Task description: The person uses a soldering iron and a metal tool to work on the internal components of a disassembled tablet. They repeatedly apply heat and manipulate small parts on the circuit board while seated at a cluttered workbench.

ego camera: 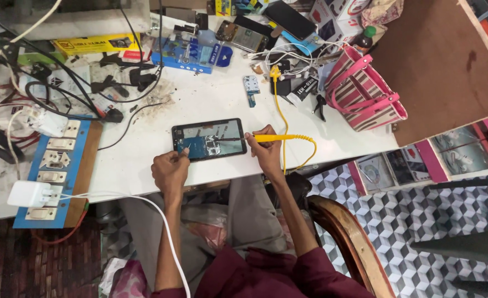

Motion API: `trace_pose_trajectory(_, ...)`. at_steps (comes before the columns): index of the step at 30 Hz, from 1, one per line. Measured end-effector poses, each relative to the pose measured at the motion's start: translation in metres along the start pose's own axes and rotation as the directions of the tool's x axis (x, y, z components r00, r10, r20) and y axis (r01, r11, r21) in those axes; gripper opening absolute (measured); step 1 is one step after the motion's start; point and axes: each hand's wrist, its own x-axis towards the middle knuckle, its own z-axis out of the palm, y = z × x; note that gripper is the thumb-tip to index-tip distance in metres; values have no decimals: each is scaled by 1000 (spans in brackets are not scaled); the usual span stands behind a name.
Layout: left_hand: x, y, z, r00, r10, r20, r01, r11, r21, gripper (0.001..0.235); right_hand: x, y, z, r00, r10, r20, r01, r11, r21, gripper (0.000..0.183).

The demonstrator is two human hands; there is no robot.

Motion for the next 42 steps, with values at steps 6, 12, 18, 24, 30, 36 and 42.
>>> trace_pose_trajectory(6, -4, 4, -2, 998, 49, -36, -50, 998, -48, 30, 0, -5, 1, 1000, 28, -9, -29, 999, -33, 23)
trace_pose_trajectory(12, -3, 7, -3, 1000, 14, 24, -14, 1000, -11, 31, 1, 1, 0, 999, 32, -28, -32, 999, 11, 23)
trace_pose_trajectory(18, -1, 10, -3, 998, 34, 45, -32, 999, -41, 30, -2, -2, -1, 999, 29, -22, -29, 999, -14, 24)
trace_pose_trajectory(24, -4, 1, -1, 997, 35, 65, -37, 999, 16, 31, -2, 0, 0, 1000, 17, -21, -17, 1000, -14, 23)
trace_pose_trajectory(30, -2, 2, 0, 996, 2, 95, 2, 999, -42, 32, 2, -2, -2, 999, 30, -18, -30, 999, -14, 22)
trace_pose_trajectory(36, 2, -1, 3, 997, 23, 71, -19, 998, -53, 33, 1, 4, -7, 997, 57, -61, -56, 998, 13, 17)
trace_pose_trajectory(42, 2, -5, 1, 996, 49, 70, -49, 999, 11, 30, 4, 11, -11, 993, 30, -112, -8, 982, 191, 19)
